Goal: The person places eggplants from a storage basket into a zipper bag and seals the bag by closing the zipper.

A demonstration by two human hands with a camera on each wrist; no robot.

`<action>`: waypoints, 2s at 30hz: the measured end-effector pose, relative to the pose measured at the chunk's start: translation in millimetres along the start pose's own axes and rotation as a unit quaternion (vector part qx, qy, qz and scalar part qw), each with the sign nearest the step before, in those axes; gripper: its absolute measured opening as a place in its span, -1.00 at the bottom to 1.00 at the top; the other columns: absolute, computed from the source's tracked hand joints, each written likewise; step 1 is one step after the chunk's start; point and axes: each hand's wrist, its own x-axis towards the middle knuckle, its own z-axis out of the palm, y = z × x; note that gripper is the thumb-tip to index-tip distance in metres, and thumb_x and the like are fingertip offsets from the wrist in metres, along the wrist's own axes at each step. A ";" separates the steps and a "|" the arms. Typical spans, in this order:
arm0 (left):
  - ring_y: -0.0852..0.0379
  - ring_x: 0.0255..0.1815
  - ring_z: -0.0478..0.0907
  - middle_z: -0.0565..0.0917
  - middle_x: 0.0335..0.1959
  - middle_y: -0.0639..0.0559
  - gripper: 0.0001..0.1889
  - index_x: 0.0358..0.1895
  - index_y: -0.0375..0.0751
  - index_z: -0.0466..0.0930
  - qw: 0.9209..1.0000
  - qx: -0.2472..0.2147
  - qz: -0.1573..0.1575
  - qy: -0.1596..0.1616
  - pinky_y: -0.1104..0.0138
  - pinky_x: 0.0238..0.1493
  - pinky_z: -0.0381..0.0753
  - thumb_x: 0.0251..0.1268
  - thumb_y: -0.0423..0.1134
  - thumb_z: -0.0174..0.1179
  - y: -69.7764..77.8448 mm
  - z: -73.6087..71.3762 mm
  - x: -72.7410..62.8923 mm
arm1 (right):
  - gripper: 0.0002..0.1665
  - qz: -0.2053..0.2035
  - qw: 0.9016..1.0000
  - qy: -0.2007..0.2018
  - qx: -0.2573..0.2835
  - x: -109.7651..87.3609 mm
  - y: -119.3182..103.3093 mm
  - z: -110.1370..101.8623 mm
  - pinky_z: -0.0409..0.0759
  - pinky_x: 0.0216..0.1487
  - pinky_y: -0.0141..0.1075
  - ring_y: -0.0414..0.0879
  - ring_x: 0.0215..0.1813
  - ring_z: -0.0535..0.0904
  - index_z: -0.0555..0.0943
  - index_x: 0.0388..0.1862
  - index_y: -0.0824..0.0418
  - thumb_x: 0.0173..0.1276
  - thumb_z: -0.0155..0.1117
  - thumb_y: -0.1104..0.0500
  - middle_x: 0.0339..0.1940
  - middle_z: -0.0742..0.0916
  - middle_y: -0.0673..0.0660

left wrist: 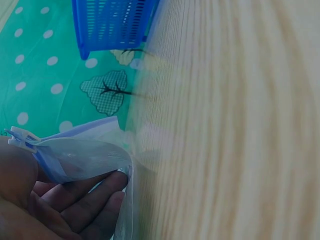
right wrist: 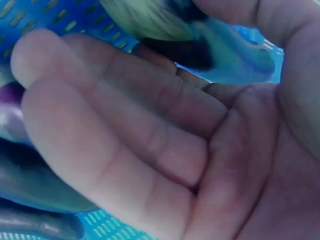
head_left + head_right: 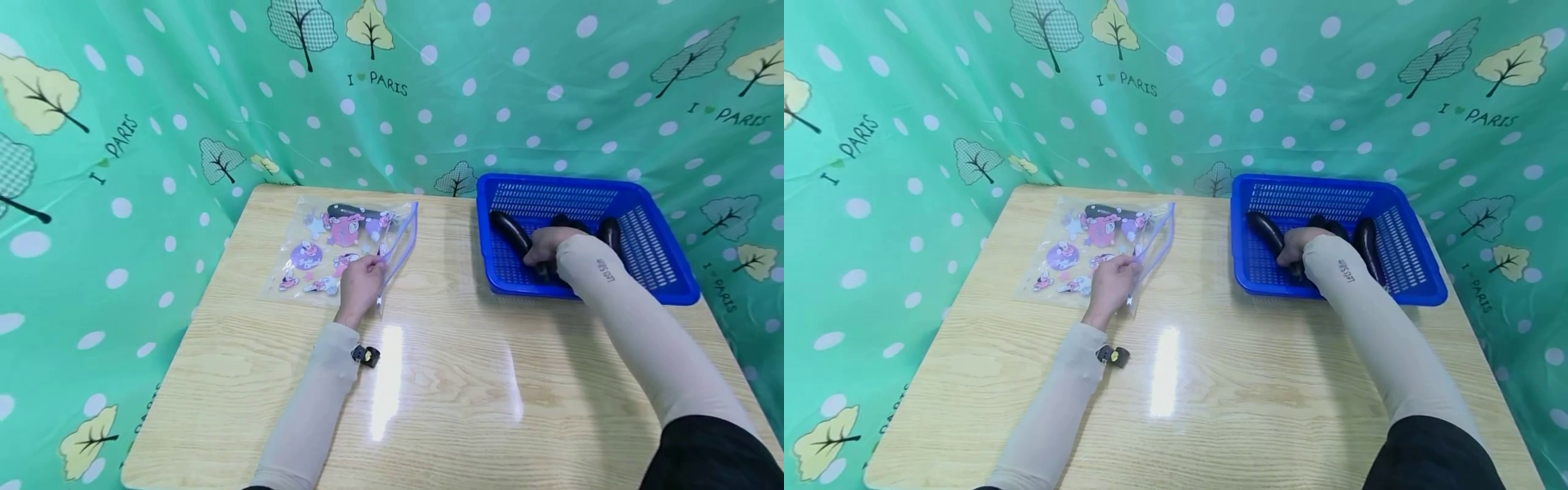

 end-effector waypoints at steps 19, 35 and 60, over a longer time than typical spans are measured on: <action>-0.02 -0.26 0.61 0.76 -0.17 -0.05 -0.78 0.01 -0.19 0.74 1.000 0.000 -0.006 0.008 0.15 -0.22 0.56 0.44 -0.22 0.21 0.3 -1.1 0.2 | -0.65 -0.068 0.965 0.244 0.073 -26.4 -7.5 -29.3 0.48 -0.45 -0.13 0.06 -0.51 0.54 0.44 -0.30 0.31 0.54 0.10 0.03 -0.54 0.56 0.17; -0.02 -0.23 0.62 0.76 -0.15 -0.05 -0.77 0.01 -0.18 0.74 1.000 -0.006 -0.003 0.009 0.15 -0.18 0.57 0.43 -0.20 0.21 2.7 -2.0 0.8 | -0.20 -0.093 0.962 0.209 0.151 -10.4 -13.4 -26.0 0.71 -0.41 -0.16 0.16 -0.40 0.71 0.36 0.38 0.56 0.49 0.25 -0.06 -0.35 0.72 0.34; 0.01 -0.43 0.54 0.71 -0.33 -0.01 -0.79 -0.03 -0.19 0.74 0.999 -0.030 0.004 0.017 0.19 -0.40 0.51 0.44 -0.21 0.20 0.4 -2.0 -1.7 | -0.20 -0.137 0.902 0.299 0.280 -54.7 -27.4 -25.6 0.71 -0.34 -0.30 -0.17 -0.39 0.73 0.41 0.45 0.31 0.47 0.20 -0.21 0.08 0.65 0.45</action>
